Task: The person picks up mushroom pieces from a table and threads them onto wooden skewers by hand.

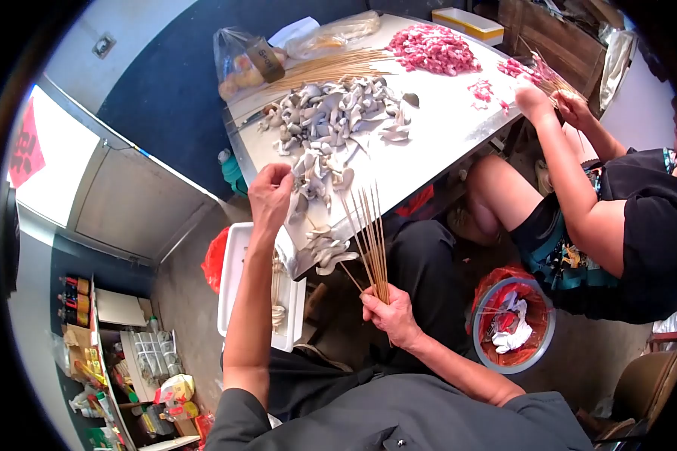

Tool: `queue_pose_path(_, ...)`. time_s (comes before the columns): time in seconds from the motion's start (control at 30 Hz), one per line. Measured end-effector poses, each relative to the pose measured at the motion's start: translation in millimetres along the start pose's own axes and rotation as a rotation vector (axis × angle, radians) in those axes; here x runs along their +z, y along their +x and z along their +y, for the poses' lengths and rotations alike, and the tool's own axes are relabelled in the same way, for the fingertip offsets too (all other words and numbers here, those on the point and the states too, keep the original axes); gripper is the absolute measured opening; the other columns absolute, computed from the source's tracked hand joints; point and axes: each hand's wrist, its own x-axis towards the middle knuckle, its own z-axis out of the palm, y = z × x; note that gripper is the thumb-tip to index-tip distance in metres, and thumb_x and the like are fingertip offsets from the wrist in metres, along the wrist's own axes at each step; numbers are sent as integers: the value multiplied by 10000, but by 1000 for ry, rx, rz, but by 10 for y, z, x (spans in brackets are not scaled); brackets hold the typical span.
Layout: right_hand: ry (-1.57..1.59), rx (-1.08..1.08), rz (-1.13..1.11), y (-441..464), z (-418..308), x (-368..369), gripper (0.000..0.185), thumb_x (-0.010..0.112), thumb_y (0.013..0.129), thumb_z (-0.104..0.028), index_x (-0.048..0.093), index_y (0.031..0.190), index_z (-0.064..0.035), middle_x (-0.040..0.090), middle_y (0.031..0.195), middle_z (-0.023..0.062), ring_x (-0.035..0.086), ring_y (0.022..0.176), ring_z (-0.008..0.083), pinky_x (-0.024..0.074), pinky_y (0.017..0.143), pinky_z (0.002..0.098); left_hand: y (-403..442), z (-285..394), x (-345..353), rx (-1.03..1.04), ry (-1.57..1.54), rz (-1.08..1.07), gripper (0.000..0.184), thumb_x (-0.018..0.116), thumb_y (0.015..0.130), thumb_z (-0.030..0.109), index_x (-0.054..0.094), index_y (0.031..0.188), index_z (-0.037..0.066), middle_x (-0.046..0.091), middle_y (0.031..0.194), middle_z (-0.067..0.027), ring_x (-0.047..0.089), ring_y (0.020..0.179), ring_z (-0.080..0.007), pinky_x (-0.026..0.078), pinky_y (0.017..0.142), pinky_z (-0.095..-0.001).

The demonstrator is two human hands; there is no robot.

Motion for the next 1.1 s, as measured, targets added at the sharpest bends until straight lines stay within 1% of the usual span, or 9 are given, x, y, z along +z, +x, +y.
queue_pose_path(0.1, 3, 11, 2, -13, 16, -13, 117, 616, 900, -156, 568, 935, -55, 572, 634, 10, 383, 445, 22, 289, 408, 177, 235, -75, 118, 127, 162, -13, 230, 661, 766, 121, 662, 954, -11, 621, 720, -85, 589, 647, -154, 484, 647, -281)
queue_pose_path(0.13, 3, 19, 4, -13, 15, -16, 118, 619, 900, -157, 569, 936, -57, 573, 634, 9, 384, 445, 22, 291, 409, 177, 285, -98, 135, 98, 181, -52, 216, 638, 729, 157, 661, 887, 11, 615, 768, -132, 604, 673, -264, 482, 659, -357)
queue_pose_path(0.27, 9, 10, -11, 3, 26, -22, 122, 622, 898, -165, 570, 936, -60, 572, 632, 6, 388, 448, 23, 295, 413, 177, 431, -142, 122, 17, 282, -164, 165, 650, 721, 168, 642, 786, 16, 603, 762, -130, 602, 727, -275, 474, 678, -364)
queue_pose_path(0.37, 19, 8, -15, 5, 42, -20, 122, 621, 899, -168, 571, 932, -62, 571, 629, 4, 393, 451, 24, 297, 415, 178, 377, -162, 127, 28, 277, -156, 154, 653, 721, 168, 652, 766, 20, 600, 777, -125, 598, 728, -272, 473, 680, -362)
queue_pose_path(0.8, 18, 16, -24, -11, 60, -48, 105, 611, 906, -158, 573, 930, -63, 571, 626, 1, 384, 445, 22, 289, 411, 178, 327, -137, 146, 126, 255, -106, 138, 607, 722, 121, 654, 793, 12, 599, 770, -129, 603, 711, -254, 477, 674, -335)
queue_pose_path(0.9, 18, 18, -22, -3, 61, -47, 106, 611, 905, -157, 575, 933, -61, 571, 626, 3, 383, 443, 22, 289, 410, 178, 290, -126, 41, 50, 154, -74, 119, 601, 740, 106, 638, 794, 6, 615, 738, -103, 603, 667, -208, 478, 655, -306)
queue_pose_path(0.97, 18, 18, -24, -6, 63, -47, 108, 612, 904, -157, 576, 934, -60, 572, 626, 3, 383, 442, 23, 289, 410, 179, 276, -150, -39, -150, -101, -57, 93, 597, 766, 88, 623, 784, 0, 626, 732, -57, 592, 637, -158, 477, 641, -276)
queue_pose_path(1.03, 19, 17, -19, -5, 62, -39, 113, 614, 902, -159, 577, 936, -58, 573, 625, 4, 382, 440, 24, 289, 411, 179, 268, -222, -92, -168, -247, -77, 57, 600, 788, 55, 605, 819, 7, 620, 758, -32, 628, 685, -142, 481, 640, -259)
queue_pose_path(1.1, 20, 19, -23, -7, 58, -37, 115, 615, 901, -160, 577, 937, -58, 573, 625, 5, 382, 440, 24, 289, 410, 180, 200, -61, -169, -331, -683, -119, 70, 603, 795, 25, 580, 861, 17, 630, 785, -56, 672, 752, -179, 505, 671, -260)
